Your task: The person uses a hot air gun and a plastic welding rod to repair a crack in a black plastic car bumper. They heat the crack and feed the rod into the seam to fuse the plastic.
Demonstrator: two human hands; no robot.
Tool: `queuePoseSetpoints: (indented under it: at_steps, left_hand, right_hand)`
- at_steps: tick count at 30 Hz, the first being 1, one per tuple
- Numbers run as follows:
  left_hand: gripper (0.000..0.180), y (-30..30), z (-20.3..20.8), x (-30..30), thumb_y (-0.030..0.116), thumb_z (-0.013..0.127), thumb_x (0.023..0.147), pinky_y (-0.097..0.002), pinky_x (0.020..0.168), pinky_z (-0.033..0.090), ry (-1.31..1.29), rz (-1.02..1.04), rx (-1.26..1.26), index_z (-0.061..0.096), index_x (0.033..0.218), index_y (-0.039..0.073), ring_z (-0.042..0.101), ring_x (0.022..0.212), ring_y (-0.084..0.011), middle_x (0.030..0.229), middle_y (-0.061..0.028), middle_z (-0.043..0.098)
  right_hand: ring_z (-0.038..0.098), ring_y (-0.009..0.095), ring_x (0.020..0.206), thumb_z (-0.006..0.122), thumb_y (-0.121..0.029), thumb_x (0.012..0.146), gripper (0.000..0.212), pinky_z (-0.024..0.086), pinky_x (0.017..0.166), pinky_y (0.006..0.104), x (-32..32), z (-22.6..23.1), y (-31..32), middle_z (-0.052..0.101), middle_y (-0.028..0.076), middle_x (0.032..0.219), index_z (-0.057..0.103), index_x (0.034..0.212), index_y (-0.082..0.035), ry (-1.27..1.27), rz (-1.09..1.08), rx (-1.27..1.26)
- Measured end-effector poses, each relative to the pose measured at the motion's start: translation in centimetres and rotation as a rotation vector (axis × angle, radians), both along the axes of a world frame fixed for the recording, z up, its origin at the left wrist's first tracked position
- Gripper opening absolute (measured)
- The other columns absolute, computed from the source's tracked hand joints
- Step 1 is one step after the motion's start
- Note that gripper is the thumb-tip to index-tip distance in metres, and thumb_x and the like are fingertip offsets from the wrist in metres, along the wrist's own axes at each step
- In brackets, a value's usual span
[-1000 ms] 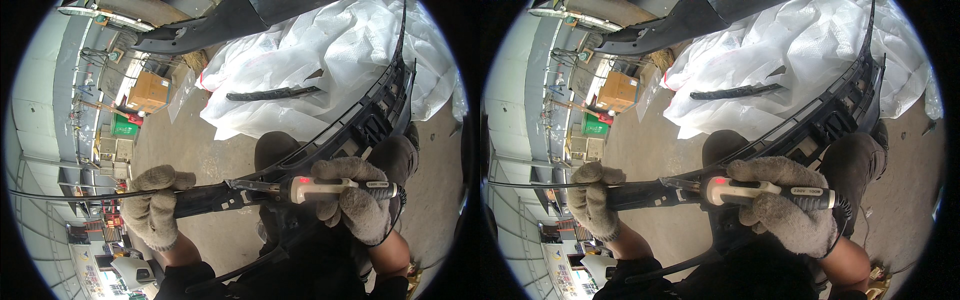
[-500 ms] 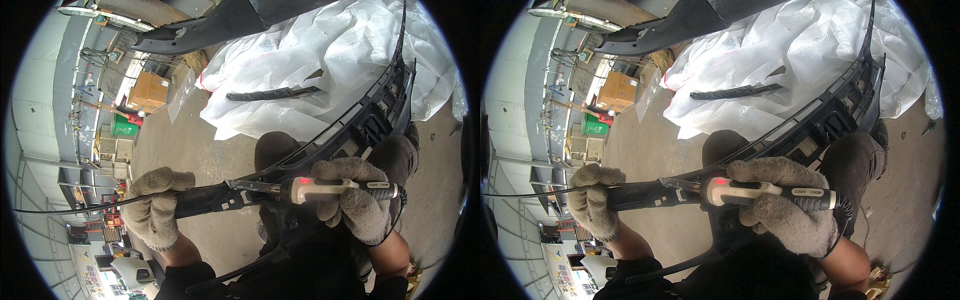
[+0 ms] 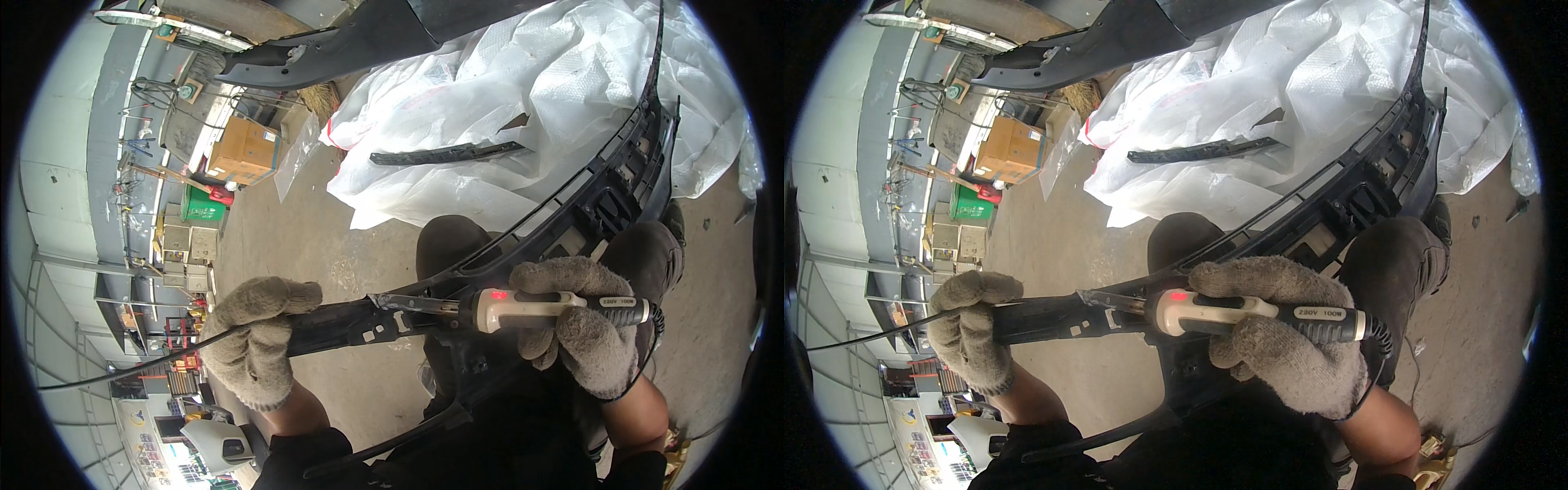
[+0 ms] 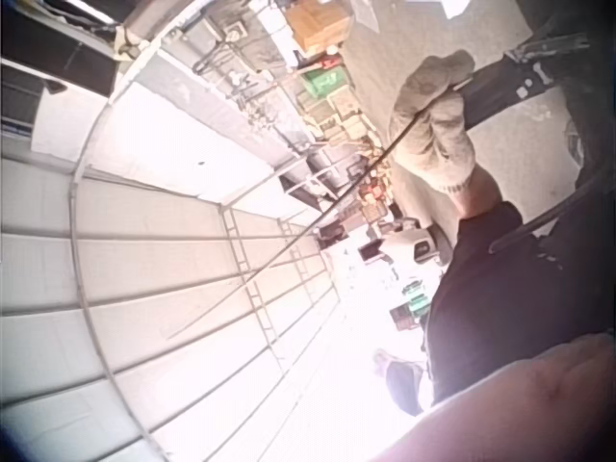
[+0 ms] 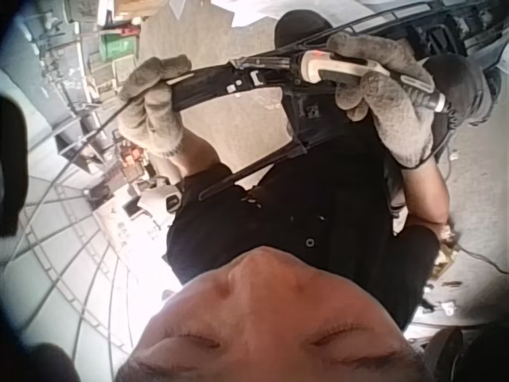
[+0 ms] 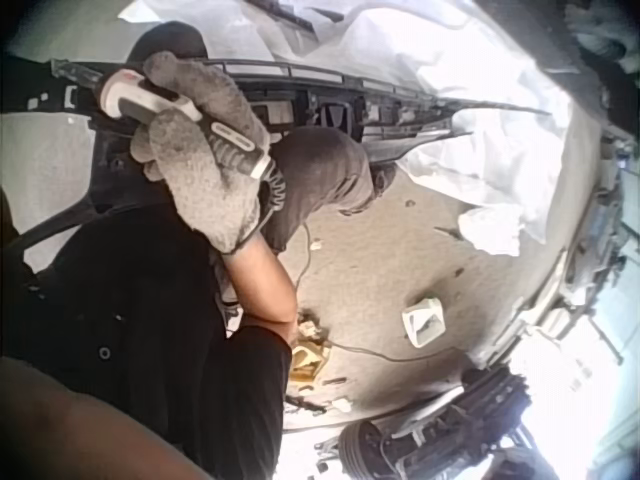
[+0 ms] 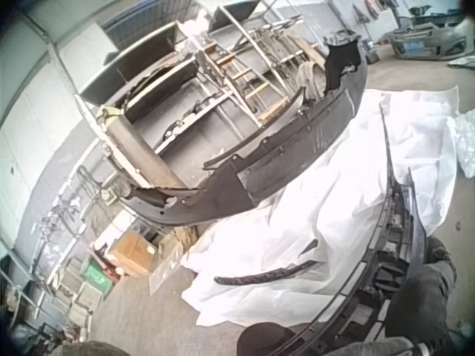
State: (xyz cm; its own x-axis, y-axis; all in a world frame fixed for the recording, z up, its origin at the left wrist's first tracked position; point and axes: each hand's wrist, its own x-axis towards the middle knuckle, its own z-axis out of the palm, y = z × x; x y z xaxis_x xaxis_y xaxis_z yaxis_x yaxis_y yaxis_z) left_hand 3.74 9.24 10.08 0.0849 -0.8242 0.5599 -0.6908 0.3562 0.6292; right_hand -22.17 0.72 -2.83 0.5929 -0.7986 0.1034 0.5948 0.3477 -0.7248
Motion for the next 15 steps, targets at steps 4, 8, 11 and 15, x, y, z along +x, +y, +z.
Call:
queuePoseSetpoints:
  at_steps: [4, 8, 11, 15]
  left_hand:
    - [0.031, -0.06, 0.00, 0.03, 0.022, 0.064, 0.091, -0.0362, 0.068, 0.057, 0.012, -0.007, 0.008, 0.059, 0.108, -0.004, 0.068, 0.076, -0.0271, 0.087, -0.0212, 0.068]
    - [0.031, 0.02, -0.08, 0.30, 0.022, 0.065, 0.091, -0.0369, 0.069, 0.057, 0.015, -0.013, 0.000, 0.059, 0.107, -0.004, 0.068, 0.077, -0.0276, 0.087, -0.0214, 0.068]
    - [0.031, 0.06, -0.16, 0.19, 0.022, 0.064, 0.091, -0.0373, 0.069, 0.057, 0.019, -0.006, -0.003, 0.058, 0.107, -0.004, 0.068, 0.077, -0.0275, 0.087, -0.0214, 0.068]
    - [0.030, 0.08, -0.19, 0.17, 0.021, 0.064, 0.091, -0.0374, 0.069, 0.057, 0.028, -0.012, -0.005, 0.058, 0.107, -0.003, 0.068, 0.077, -0.0272, 0.087, -0.0213, 0.068]
  right_hand:
    - [0.065, 0.010, 0.069, 0.064, -0.022, 0.091, 0.039, 0.053, 0.057, 0.0215, 0.15, -0.26, 0.10, 0.069, 0.014, 0.097, 0.058, 0.124, -0.002, -0.018, -0.017, -0.007]
    - [0.065, 0.010, 0.069, 0.064, -0.023, 0.091, 0.040, 0.053, 0.056, 0.0218, 0.23, -0.26, 0.21, 0.069, 0.013, 0.097, 0.058, 0.124, -0.002, -0.031, -0.011, 0.019]
    - [0.065, 0.010, 0.069, 0.065, -0.024, 0.091, 0.041, 0.054, 0.057, 0.0220, 0.22, -0.22, 0.26, 0.069, 0.013, 0.096, 0.059, 0.124, -0.002, -0.026, -0.003, 0.035]
    - [0.065, 0.010, 0.068, 0.066, -0.026, 0.090, 0.042, 0.054, 0.056, 0.0221, 0.10, -0.21, 0.20, 0.069, 0.013, 0.095, 0.059, 0.124, -0.003, -0.008, -0.003, 0.012]
